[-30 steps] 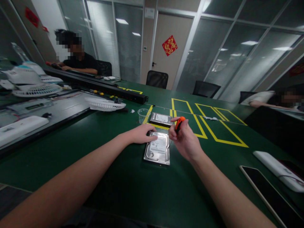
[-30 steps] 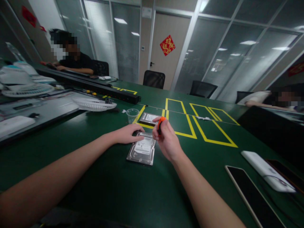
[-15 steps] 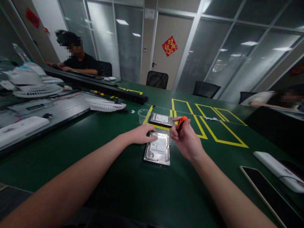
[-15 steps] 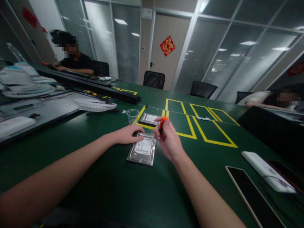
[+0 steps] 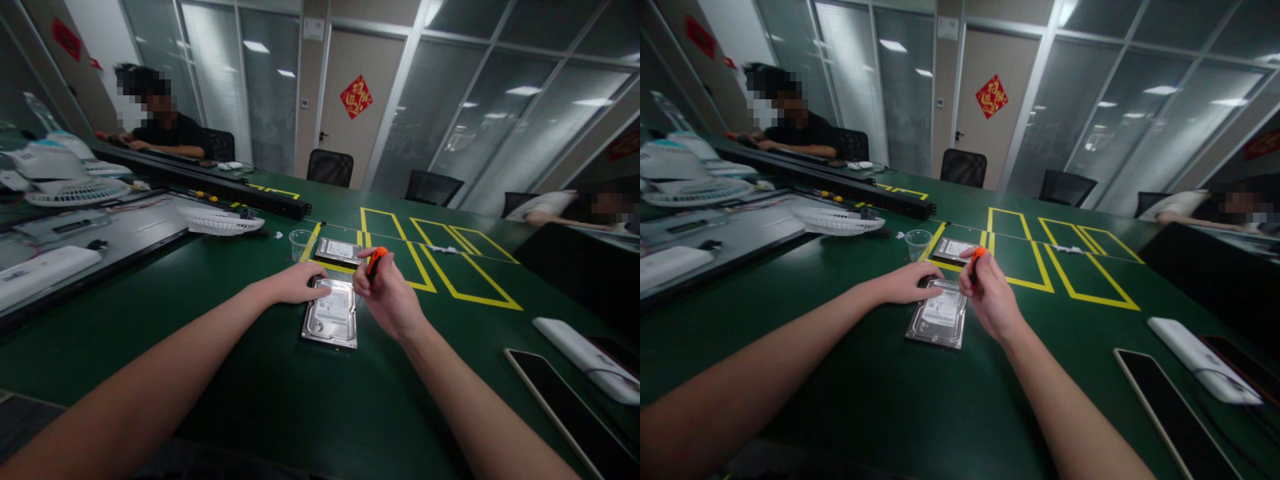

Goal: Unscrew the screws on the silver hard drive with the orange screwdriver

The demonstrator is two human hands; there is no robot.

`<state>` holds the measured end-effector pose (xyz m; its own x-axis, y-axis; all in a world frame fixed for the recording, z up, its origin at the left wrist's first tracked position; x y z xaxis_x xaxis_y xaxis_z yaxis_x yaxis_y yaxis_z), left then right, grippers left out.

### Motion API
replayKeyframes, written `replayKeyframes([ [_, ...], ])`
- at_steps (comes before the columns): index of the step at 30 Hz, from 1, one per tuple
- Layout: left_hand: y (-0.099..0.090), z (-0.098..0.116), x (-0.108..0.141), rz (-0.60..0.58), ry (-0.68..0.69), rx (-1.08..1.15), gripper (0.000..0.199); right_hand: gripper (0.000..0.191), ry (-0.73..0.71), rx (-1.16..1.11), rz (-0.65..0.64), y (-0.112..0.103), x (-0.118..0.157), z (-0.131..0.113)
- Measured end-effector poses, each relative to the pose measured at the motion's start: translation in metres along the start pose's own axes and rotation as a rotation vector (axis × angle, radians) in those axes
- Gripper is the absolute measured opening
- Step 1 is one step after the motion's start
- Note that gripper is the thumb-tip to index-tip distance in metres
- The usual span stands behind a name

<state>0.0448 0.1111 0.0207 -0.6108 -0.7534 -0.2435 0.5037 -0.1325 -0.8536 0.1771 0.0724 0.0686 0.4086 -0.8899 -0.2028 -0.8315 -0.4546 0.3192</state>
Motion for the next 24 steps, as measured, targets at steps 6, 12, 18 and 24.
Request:
replayKeyframes([
  [6, 0.0, 0.001, 0.001, 0.0, 0.014, -0.009, 0.041, 0.027, -0.058, 0.111, 0.005, -0.001, 0.001, -0.011],
  [12, -0.001, 0.002, 0.001, 0.0, 0.008, -0.008, 0.039, 0.018, -0.098, 0.104, 0.038, -0.004, 0.002, -0.02],
  [18, -0.001, 0.004, 0.0, -0.002, 0.01, -0.004, 0.038, 0.033, -0.102, 0.114, 0.064, -0.004, 0.001, -0.017],
  [24, -0.001, 0.004, 0.001, -0.016, -0.006, -0.006, 0.039, 0.028, -0.129, 0.147, 0.084, -0.006, 0.002, -0.024],
])
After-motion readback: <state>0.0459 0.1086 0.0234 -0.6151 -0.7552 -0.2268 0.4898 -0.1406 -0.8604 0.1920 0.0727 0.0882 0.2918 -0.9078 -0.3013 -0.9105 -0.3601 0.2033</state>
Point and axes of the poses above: each hand's wrist, its own x-axis away from the middle knuckle, its own y-axis out of the palm, z = x × y, the point moved 10 cm from there along -x, towards the middle knuckle, and after that the axes turned 4 degrees about y, right-handed, at the moved point
